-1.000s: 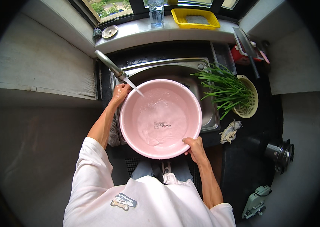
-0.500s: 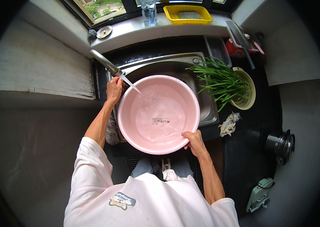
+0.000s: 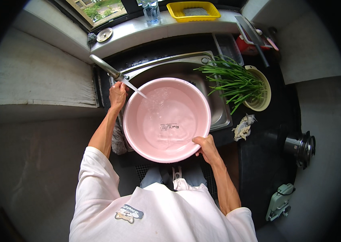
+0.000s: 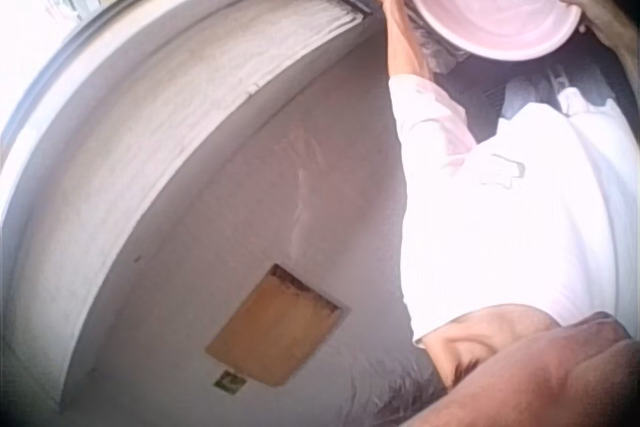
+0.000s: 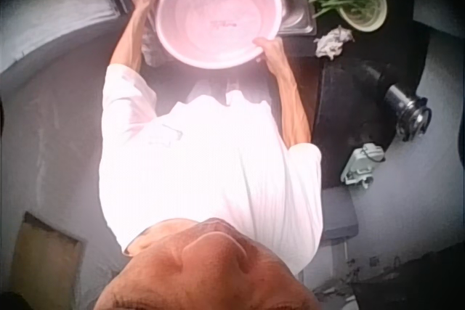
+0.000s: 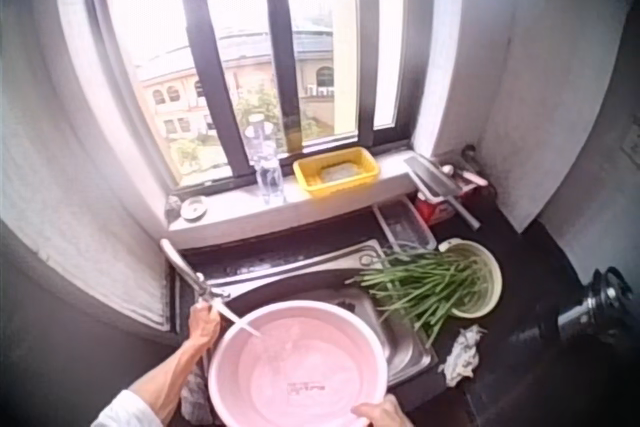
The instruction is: The person rinses a pink plastic basin under running water, repeatedly filling and emptying it. Then the person washes a gray cloth under the tap, wringing it out multiple times. The basin is set aside and the cloth is rinsed and wrung repeatedly.
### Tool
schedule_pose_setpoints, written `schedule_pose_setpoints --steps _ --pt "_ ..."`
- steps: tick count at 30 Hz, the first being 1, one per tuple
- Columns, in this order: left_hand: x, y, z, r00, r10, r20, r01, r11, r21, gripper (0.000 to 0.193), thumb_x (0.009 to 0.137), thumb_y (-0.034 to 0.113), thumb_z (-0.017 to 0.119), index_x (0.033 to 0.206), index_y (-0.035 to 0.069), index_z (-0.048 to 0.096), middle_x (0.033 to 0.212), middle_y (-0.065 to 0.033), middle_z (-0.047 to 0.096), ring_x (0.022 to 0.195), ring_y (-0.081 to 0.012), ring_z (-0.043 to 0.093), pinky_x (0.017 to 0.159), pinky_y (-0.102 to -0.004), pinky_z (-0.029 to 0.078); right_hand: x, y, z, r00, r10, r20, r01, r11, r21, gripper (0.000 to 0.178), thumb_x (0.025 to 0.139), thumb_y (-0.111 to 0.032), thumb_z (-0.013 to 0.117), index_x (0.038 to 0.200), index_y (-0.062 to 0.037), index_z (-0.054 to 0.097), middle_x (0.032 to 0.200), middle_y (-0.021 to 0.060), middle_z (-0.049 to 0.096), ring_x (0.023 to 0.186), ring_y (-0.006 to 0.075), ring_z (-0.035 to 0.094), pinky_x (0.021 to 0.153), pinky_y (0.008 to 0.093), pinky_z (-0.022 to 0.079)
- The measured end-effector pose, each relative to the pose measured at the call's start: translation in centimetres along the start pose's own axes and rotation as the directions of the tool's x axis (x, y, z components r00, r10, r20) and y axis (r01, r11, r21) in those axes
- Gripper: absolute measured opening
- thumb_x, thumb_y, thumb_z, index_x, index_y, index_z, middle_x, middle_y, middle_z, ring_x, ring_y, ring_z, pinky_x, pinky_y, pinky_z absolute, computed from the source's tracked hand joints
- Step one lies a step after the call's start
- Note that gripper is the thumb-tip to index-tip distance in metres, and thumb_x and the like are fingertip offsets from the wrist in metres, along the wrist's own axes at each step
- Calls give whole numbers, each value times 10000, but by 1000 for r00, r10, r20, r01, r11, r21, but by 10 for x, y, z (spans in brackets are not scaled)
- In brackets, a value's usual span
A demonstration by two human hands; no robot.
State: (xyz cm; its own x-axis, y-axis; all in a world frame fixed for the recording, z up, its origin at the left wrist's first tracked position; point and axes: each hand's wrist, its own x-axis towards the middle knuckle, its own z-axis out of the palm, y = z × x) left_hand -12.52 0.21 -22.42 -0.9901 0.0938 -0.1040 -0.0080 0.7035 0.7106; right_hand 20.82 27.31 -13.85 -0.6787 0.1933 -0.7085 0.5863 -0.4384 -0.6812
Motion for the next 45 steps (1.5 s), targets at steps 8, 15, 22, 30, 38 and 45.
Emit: schedule_pose_setpoints --steps 8,15,22,30,38,45 --pt "0 4 0 1000 6 -26 -5 999 51 325 1020 302 572 875 57 728 707 -68 724 603 -195 703 609 -375 540 0 0 -1 1000 -16 -6 16 1000 0 295 824 -167 636 958 94 656 745 109 663 532 169 599 420 273 468" --pt "8 2 -1 997 40 -62 -35 995 94 353 1005 335 597 815 68 728 654 -69 701 590 -210 703 612 -390 535 -2 2 -1 1000 -8 -8 8 1000 -8 325 816 -181 646 982 98 657 764 115 669 555 171 612 421 276 471" --pt "46 15 10 990 -115 -84 101 982 -158 375 929 399 720 745 73 711 617 -39 688 544 -195 693 603 -373 542 -4 6 -2 1000 -22 -10 22 1000 -20 340 808 -190 647 982 103 655 765 119 668 566 175 616 423 280 473" --pt "20 17 -5 950 -123 287 157 982 -101 581 1013 516 587 790 -10 690 630 -62 651 543 -152 633 506 -332 508 -5 17 -6 996 -89 4 89 996 -4 313 805 -180 639 911 113 669 722 120 669 534 177 611 419 283 471" --pt "-53 28 -40 910 209 357 -241 969 46 589 1078 434 511 827 -69 687 572 -19 508 579 -78 450 533 -338 383 -19 37 -15 987 -159 -32 161 984 82 330 790 -168 642 922 131 686 713 149 690 495 185 622 384 282 478" --pt "-114 123 -73 906 241 348 -262 965 12 619 1074 513 507 820 -26 673 606 49 462 572 -55 379 509 -292 307 -95 26 -63 968 -252 -5 247 944 217 346 795 -196 672 876 140 672 691 142 659 492 178 600 388 285 462"
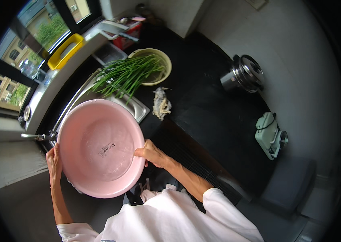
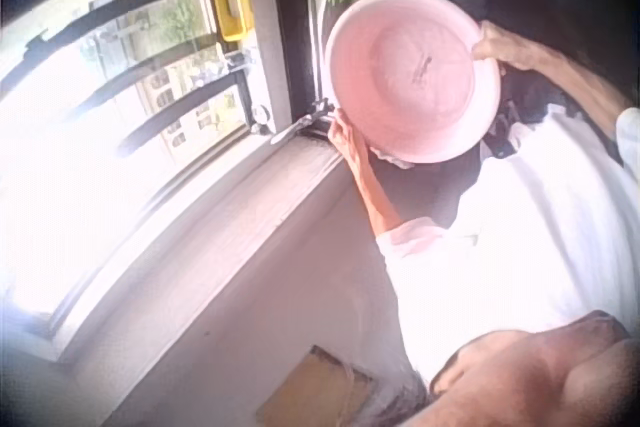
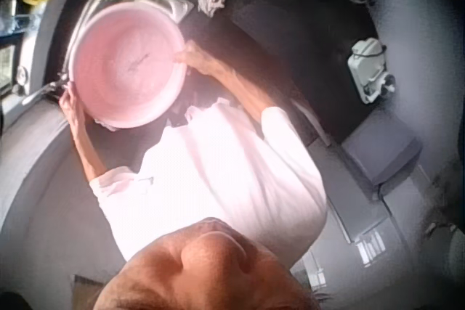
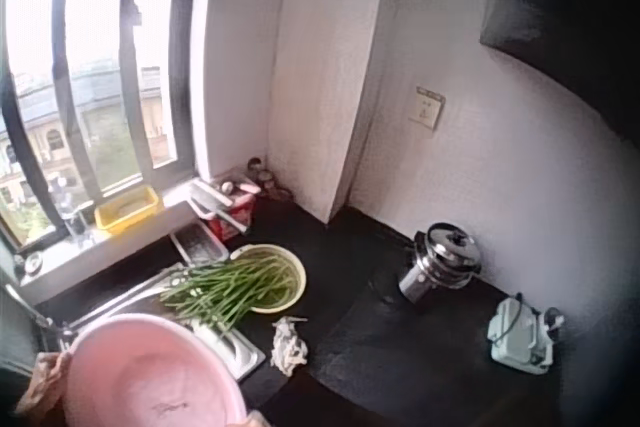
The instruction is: The person rinses a pink plastic basin under running water, repeatedly filling and emptying it. Then the person washes a gray cloth under the tap, wringing it out multiple times. The basin is set aside and the cloth is rinsed and wrung repeatedly.
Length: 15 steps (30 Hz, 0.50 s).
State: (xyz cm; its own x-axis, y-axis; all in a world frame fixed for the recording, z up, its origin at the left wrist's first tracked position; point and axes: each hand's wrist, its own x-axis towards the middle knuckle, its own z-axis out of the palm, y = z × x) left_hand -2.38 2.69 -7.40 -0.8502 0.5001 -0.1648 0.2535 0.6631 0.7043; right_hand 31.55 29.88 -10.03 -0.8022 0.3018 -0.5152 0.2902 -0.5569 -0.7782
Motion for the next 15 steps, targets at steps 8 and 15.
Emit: schedule_pose_setpoints --steps 8,15 --pt "-64 142 79 980 24 196 5 989 -146 549 1083 460 531 821 -1 674 569 60 494 467 -33 421 405 -256 308 -118 -34 -107 990 -31 -139 30 1000 -8 228 866 -139 661 795 76 687 613 98 649 426 116 574 330 256 391" --pt "-87 212 223 871 -9 490 97 983 -154 583 1088 471 489 1029 -55 734 715 -82 686 554 -143 630 449 -309 527 -197 -26 -231 895 -2 -447 -42 995 -89 285 810 -186 680 835 97 696 647 109 660 426 122 550 328 248 360"
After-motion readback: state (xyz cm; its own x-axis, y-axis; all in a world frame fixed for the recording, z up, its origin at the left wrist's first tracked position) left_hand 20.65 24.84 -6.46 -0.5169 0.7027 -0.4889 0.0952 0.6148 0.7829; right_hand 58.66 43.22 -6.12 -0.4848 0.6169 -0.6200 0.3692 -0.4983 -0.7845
